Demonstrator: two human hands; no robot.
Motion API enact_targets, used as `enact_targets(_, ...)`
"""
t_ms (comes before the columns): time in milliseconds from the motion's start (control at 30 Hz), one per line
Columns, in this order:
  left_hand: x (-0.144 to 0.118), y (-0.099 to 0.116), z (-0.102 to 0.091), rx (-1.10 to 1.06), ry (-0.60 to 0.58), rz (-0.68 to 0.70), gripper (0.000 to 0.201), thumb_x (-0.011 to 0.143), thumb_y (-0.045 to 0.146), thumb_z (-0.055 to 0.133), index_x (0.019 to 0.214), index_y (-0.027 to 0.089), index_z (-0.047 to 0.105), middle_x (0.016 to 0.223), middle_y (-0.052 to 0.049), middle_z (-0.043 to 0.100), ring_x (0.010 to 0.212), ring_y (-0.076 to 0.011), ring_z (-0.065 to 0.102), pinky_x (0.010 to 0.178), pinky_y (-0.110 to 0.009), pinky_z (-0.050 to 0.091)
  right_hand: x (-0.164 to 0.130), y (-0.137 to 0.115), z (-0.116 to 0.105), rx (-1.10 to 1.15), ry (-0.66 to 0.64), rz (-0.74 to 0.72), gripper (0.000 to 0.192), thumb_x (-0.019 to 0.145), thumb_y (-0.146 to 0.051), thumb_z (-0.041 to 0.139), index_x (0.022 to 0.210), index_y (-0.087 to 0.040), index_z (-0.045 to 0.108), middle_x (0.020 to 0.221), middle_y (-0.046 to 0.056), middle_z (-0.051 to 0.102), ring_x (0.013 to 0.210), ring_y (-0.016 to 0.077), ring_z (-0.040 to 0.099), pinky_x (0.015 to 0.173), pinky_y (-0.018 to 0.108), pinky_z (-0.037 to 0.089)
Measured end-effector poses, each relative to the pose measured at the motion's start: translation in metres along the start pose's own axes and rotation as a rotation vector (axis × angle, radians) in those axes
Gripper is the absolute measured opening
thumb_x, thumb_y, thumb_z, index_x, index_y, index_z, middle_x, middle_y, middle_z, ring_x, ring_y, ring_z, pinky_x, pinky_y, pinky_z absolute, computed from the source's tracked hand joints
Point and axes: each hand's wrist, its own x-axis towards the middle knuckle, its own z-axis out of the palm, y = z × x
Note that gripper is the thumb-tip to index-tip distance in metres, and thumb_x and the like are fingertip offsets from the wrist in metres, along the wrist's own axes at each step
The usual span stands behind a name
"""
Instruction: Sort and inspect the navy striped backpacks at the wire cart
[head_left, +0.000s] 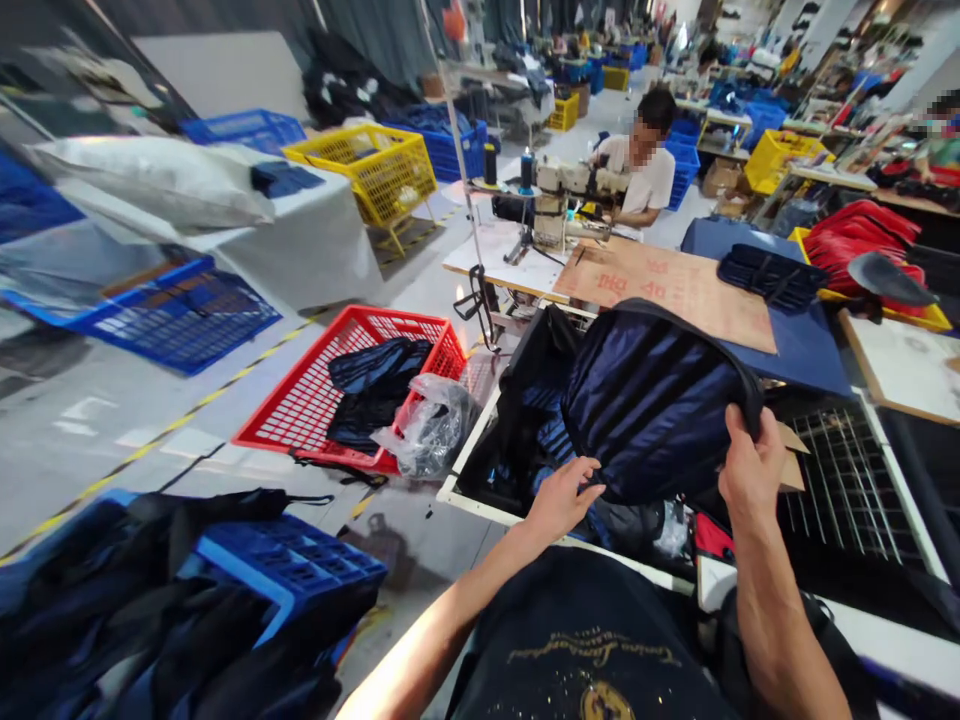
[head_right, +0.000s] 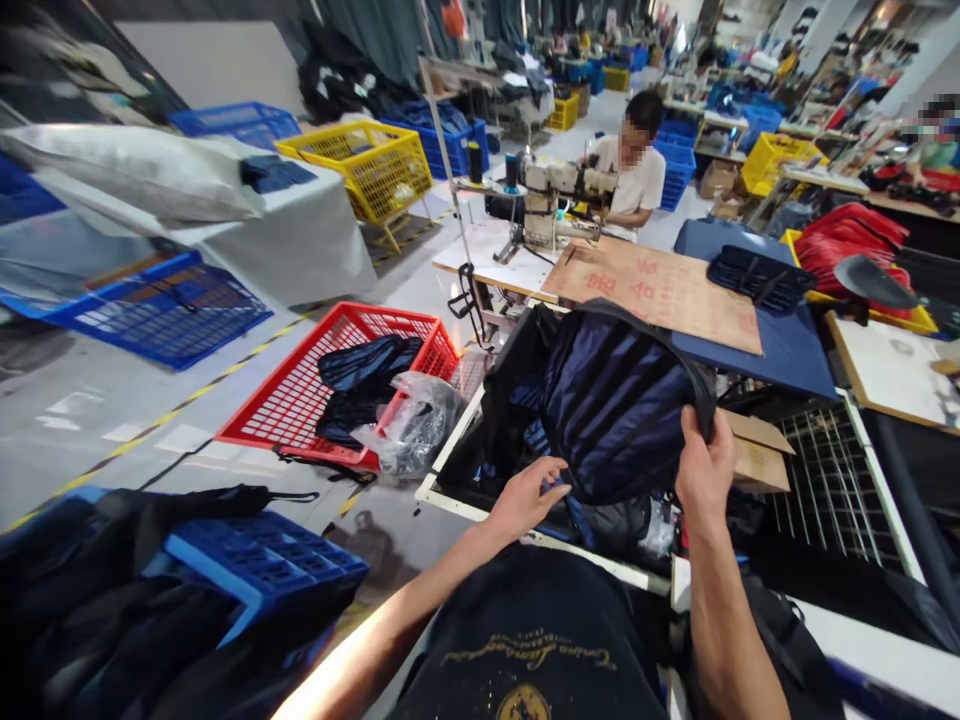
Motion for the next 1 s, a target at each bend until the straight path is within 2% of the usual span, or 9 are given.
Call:
enact_targets(133,0.005,0.027,0.035,0.226,-0.020,0.150,0.063,0.088,0.046,0.092,0.139,0.024,0.062,0.127,-0.010,0.075,0.122,-0.0336,0.071,0.110,-0.049,0.057,0.006,-0.006,0.023,0.080,0.048,0.045,0.035,0.088,-0.050,0.075,0.105,-0.019,0.074,0.097,0.000,0.069,0.092,0.0178,0.058,0.094,0.034,0.050)
enact_targets(300,0.010,0.038,0.049,0.407,-0.017,0.216,0.039,0.099,0.015,0.067,0.137,0.023,0.064,0.124,-0.013,0.077,0.120,-0.0315,0.071,0.102,-0.043,0.059,0.019,-0.016,0.040,0.040,0.057,0.070,0.035,0.087,-0.048,0.071,0.105,-0.018,0.072,0.100,0.002,0.073,0.096,0.0197,0.061,0.102,0.039,0.052)
enact_targets(367,0.012,0.037,0.045,0.258,-0.030,0.148,0.026,0.103,0.019,0.064,0.129,0.025,0.067,0.117,-0.010,0.079,0.114,-0.0297,0.073,0.097,-0.039,0.058,0.019,-0.019,0.043,0.080,-0.036,0.067,0.047,0.088,-0.051,0.075,0.121,-0.017,0.072,0.115,0.006,0.077,0.106,0.0224,0.066,0.109,0.042,0.052)
enact_targets(433,0.016,0.037,0.038,-0.001,-0.020,0.024,0.018,0.104,0.035,0.069,0.120,0.026,0.071,0.105,-0.007,0.080,0.105,-0.0290,0.074,0.092,-0.037,0.056,0.010,-0.018,0.043,0.161,-0.276,0.074,0.067,0.090,-0.054,0.079,0.145,-0.020,0.064,0.139,0.011,0.075,0.126,0.0258,0.068,0.118,0.046,0.050)
enact_targets(533,0.025,0.038,0.029,-0.454,0.098,-0.119,0.031,0.096,0.049,0.079,0.114,0.025,0.075,0.104,-0.004,0.080,0.102,-0.0269,0.073,0.094,-0.035,0.055,-0.026,-0.009,0.038,0.152,-0.716,0.145,0.082,0.094,-0.060,0.078,0.164,-0.027,0.052,0.166,0.013,0.059,0.153,0.0302,0.056,0.127,0.052,0.046)
enact_targets(633,0.031,0.032,0.027,-0.836,0.230,-0.247,0.043,0.088,0.056,0.084,0.111,0.021,0.075,0.108,-0.005,0.079,0.102,-0.0236,0.071,0.093,-0.032,0.056,-0.077,0.007,0.026,-0.114,-1.022,0.133,0.091,0.091,-0.050,0.081,0.171,-0.028,0.045,0.176,0.013,0.048,0.162,0.0323,0.046,0.133,0.055,0.040)
enact_targets(733,0.029,0.021,0.034,-0.977,0.261,-0.411,0.052,0.078,0.062,0.092,0.099,0.020,0.069,0.092,-0.001,0.075,0.085,-0.0180,0.068,0.076,-0.027,0.056,-0.115,0.019,0.015,-0.444,-1.117,-0.008,0.094,0.092,-0.027,0.070,0.178,-0.028,0.033,0.178,0.012,0.045,0.162,0.0303,0.047,0.132,0.051,0.041)
enact_targets(867,0.018,0.011,0.043,-0.998,0.163,-0.507,0.066,0.070,0.073,0.094,0.095,0.020,0.065,0.081,-0.001,0.074,0.067,-0.0176,0.069,0.065,-0.031,0.061,-0.132,0.028,0.016,-0.832,-1.097,-0.002,0.079,0.097,-0.009,0.041,0.176,-0.016,0.035,0.145,0.023,0.074,0.126,0.0332,0.077,0.105,0.046,0.058)
enact_targets(1000,0.013,0.001,0.027,-1.019,0.064,-0.577,0.070,0.064,0.072,0.100,0.094,0.017,0.069,0.084,-0.010,0.080,0.068,-0.0240,0.078,0.066,-0.037,0.066,-0.131,0.035,0.020,-0.846,-1.109,-0.024,0.069,0.101,-0.011,0.038,0.169,-0.014,0.045,0.124,0.020,0.083,0.105,0.0314,0.082,0.092,0.039,0.058)
